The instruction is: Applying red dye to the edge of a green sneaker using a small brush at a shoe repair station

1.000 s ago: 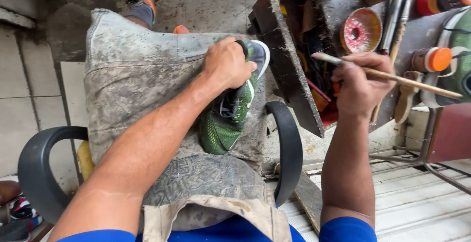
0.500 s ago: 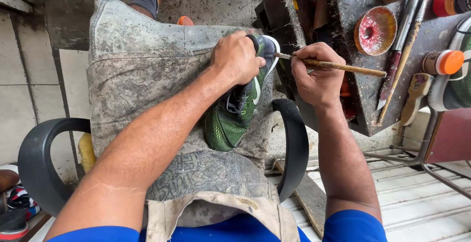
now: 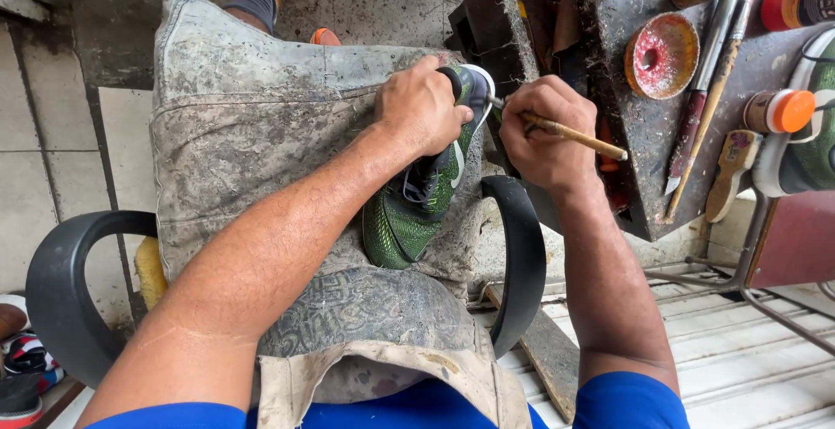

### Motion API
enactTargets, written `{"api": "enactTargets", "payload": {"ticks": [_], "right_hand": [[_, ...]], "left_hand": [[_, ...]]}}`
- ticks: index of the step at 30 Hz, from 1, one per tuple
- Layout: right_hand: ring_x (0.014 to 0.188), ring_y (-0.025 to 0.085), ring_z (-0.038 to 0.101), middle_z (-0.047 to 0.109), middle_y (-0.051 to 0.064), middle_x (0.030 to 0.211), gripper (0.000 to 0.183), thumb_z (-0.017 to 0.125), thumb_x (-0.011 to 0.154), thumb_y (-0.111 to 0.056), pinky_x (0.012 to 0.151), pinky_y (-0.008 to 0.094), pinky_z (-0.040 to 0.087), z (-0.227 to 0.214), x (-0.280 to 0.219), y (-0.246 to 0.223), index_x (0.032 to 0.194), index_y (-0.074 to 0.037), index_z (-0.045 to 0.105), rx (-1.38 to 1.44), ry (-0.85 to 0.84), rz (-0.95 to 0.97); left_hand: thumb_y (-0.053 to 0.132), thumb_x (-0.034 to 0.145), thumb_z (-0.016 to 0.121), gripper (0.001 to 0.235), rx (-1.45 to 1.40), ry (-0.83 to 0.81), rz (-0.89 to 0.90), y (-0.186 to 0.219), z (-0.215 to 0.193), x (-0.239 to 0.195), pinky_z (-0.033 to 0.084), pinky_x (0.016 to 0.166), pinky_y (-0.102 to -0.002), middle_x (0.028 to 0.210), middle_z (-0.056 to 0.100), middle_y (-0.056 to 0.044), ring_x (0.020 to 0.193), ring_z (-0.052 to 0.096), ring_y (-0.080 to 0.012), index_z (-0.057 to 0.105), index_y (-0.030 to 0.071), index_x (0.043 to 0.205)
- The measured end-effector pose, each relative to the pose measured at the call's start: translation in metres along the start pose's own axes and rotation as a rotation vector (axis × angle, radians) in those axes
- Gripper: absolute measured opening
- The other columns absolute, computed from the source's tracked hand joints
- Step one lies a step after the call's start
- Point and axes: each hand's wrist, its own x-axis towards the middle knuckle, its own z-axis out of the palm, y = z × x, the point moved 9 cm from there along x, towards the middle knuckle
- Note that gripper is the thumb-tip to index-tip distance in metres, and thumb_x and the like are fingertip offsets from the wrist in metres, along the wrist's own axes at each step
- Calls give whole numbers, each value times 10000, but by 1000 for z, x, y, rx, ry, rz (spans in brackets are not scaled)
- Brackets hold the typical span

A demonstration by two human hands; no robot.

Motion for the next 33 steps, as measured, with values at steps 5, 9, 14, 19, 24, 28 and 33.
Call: {"api": "enactTargets", "payload": {"ticks": [5,9,14,19,24,28,33], "right_hand": [[775,350,738,733,146,868,171,773,801,101,588,400,558,5,-2,-1,834,-59,721,-69,29,-26],[770,337,742,752,132,895,179,751,805,104,619,393,574,6,-5,-4,806,-74,734,-40,49,-70],[755,330,738,747,141,855,172,754,818,110,623,389,573,0,-9,14,810,-59,725,56,76,-49],[796,379,748,748,201,855,159,775,835,146,677,420,574,-2,-9,29,813,-4,728,246,125,-28],[801,347,746,741,197,841,156,789,827,127,679,412,566,-6,-19,49,800,-7,714,313,98,30],[838,353,748,747,218,871,122,793,849,112,687,419,568,-5,-22,54,835,12,723,333,130,40],[781,328,738,744,202,830,162,783,807,151,655,392,553,-4,-13,48,793,5,715,311,139,45]], "left_hand": [[400,905,794,382,14,42,57,8,-5,-13,563,874,-495,1025,603,-153,986,693,-422,773,19,891],[420,935,770,458,-13,63,59,15,-15,-19,556,915,-518,1032,603,-184,1007,691,-422,717,-33,980],[389,931,791,537,-158,53,38,9,-17,-22,559,916,-566,979,632,-219,1012,702,-439,594,-71,1125],[473,971,707,503,-57,41,128,11,-19,-27,553,924,-577,1117,584,-195,1027,688,-411,702,-25,903],[467,977,695,499,-98,53,149,8,-20,-26,552,941,-567,1169,575,-208,1036,686,-417,723,-6,820],[504,982,678,539,-70,70,179,3,-11,-18,573,903,-540,1130,565,-181,1000,695,-400,729,12,766],[452,974,704,492,-63,80,177,4,-14,-18,577,883,-543,1104,564,-168,993,701,-409,730,-3,789]]}}
